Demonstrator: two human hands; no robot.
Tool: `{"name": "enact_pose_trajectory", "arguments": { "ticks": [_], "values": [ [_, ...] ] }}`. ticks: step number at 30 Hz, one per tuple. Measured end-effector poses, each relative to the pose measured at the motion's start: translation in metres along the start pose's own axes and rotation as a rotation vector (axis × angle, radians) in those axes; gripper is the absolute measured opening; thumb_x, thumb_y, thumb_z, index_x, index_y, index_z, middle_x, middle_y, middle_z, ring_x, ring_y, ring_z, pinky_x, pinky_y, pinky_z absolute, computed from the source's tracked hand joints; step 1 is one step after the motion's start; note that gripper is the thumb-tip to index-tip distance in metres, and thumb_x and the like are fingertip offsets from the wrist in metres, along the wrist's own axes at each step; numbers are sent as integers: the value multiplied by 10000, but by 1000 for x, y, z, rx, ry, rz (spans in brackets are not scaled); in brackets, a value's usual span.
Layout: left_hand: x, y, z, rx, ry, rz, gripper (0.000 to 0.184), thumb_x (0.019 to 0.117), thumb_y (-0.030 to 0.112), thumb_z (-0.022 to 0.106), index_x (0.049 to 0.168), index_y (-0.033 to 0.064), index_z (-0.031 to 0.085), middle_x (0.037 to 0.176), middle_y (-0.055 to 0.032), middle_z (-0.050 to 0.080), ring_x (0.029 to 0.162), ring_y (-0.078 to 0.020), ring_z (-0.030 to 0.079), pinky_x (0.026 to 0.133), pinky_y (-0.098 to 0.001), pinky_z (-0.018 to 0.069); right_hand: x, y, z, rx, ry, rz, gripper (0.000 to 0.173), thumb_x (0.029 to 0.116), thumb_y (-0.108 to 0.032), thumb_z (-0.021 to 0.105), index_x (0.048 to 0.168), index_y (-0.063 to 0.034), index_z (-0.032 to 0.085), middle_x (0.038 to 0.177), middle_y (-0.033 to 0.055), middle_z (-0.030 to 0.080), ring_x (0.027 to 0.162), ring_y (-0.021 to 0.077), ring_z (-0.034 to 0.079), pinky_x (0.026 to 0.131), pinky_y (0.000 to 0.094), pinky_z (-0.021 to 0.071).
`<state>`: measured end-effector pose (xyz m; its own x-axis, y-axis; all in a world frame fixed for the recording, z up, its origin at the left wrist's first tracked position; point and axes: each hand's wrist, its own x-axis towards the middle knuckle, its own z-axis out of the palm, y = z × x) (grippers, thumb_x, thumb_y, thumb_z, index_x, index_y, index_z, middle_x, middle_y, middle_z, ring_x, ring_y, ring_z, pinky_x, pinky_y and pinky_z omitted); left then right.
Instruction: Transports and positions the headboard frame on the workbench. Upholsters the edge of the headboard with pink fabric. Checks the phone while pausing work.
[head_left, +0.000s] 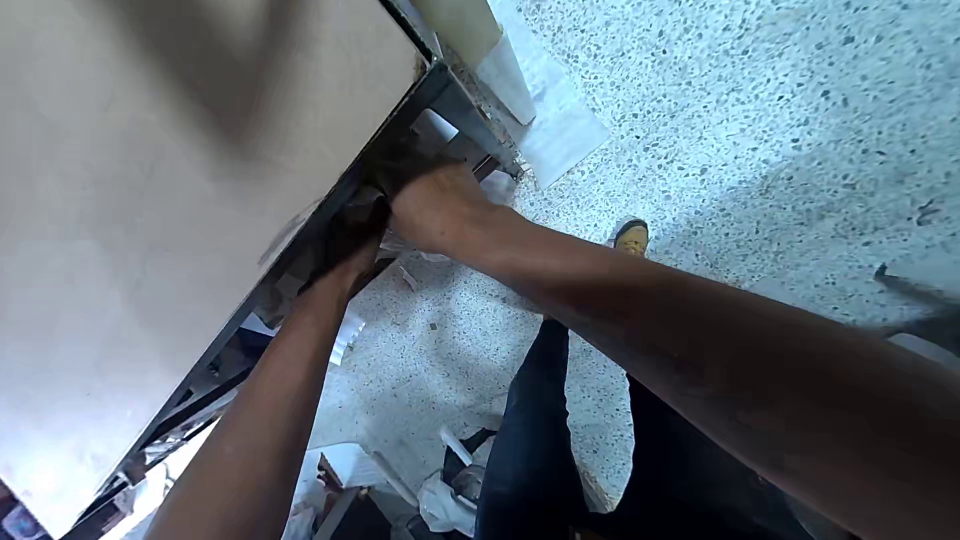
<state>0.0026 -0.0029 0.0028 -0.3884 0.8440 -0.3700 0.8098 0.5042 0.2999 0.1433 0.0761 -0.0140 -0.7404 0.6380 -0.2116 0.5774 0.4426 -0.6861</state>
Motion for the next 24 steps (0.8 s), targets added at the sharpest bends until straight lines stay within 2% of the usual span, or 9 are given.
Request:
{"name": "enact_pose_trajectory", "arguments": {
  "ticks": [3, 6, 9, 11, 14, 16, 18, 21, 24],
  "values": [
    [4, -12, 3, -73, 101, 107, 562, 981, 381, 602, 1512, 242, 482, 1452, -68, 578, 1338, -170, 551, 1119, -461, 451, -20, 24, 22, 106, -109, 109, 332, 915, -309, 625, 1231, -214, 667, 947, 99, 707, 873, 333, 698, 665, 579, 543],
    [4, 2, 3, -96, 160, 20, 436, 1015, 346, 604, 1416, 179, 576, 1352, -137, 632, 1269, -238, 600, 1070, -504, 468, -32, 35, 24, 320, 96, 201, 180, 959, -281, 587, 1074, -211, 706, 831, 5, 702, 761, 209, 695, 629, 503, 556],
    [8, 12, 1, -15, 154, -42, 364, 1033, 362, 556, 1317, 142, 614, 1207, -156, 678, 1138, -277, 655, 972, -544, 499, -24, 23, 15, 342, 312, 246, 270, 956, -320, 596, 1184, -224, 704, 795, -10, 690, 713, 188, 675, 604, 475, 540],
    [9, 7, 1, 24, 140, -23, 387, 1039, 431, 536, 1264, 126, 613, 1105, -148, 687, 1028, -281, 679, 888, -551, 525, -9, 11, 6, 226, 316, 277, 404, 961, -464, 587, 1294, -259, 690, 944, 18, 731, 839, 234, 705, 668, 515, 556],
    [4, 0, -4, 10, 109, -25, 483, 1007, 480, 587, 1390, 186, 572, 1205, -116, 688, 1112, -246, 675, 962, -523, 527, 14, -6, 0, 41, 294, 317, 525, 926, -608, 557, 1188, -176, 697, 1119, 97, 715, 1015, 313, 697, 745, 564, 545],
    [1, -10, -5, -16, 90, -26, 563, 972, 502, 623, 1452, 219, 540, 1307, -90, 662, 1212, -211, 636, 1038, -509, 498, 26, -16, -2, -23, 247, 351, 568, 921, -614, 554, 1237, -156, 664, 1219, 122, 690, 1103, 332, 671, 808, 582, 538],
    [-2, -17, -7, -37, 82, 10, 601, 951, 515, 658, 1424, 161, 554, 1332, -100, 646, 1261, -201, 606, 1085, -498, 466, 34, -21, -3, -60, 203, 369, 520, 932, -561, 567, 1212, -134, 665, 1214, 122, 692, 1123, 327, 665, 817, 583, 539],
    [-1, -20, -5, -96, 122, 55, 572, 911, 491, 714, 1346, 135, 605, 1280, -73, 668, 1212, -142, 623, 1078, -424, 482, 39, -23, -1, -112, 181, 409, 477, 928, -506, 570, 1168, -109, 681, 1186, 133, 700, 1122, 335, 664, 796, 596, 536],
    [0, -22, -2, -78, 66, -62, 633, 897, 522, 730, 1331, 78, 610, 1250, -126, 675, 1190, -203, 635, 1062, -469, 480, 42, -31, -1, -102, 112, 413, 572, 957, -528, 545, 1264, -59, 662, 1290, 201, 657, 1223, 395, 607, 899, 661, 493]
  ]
}}
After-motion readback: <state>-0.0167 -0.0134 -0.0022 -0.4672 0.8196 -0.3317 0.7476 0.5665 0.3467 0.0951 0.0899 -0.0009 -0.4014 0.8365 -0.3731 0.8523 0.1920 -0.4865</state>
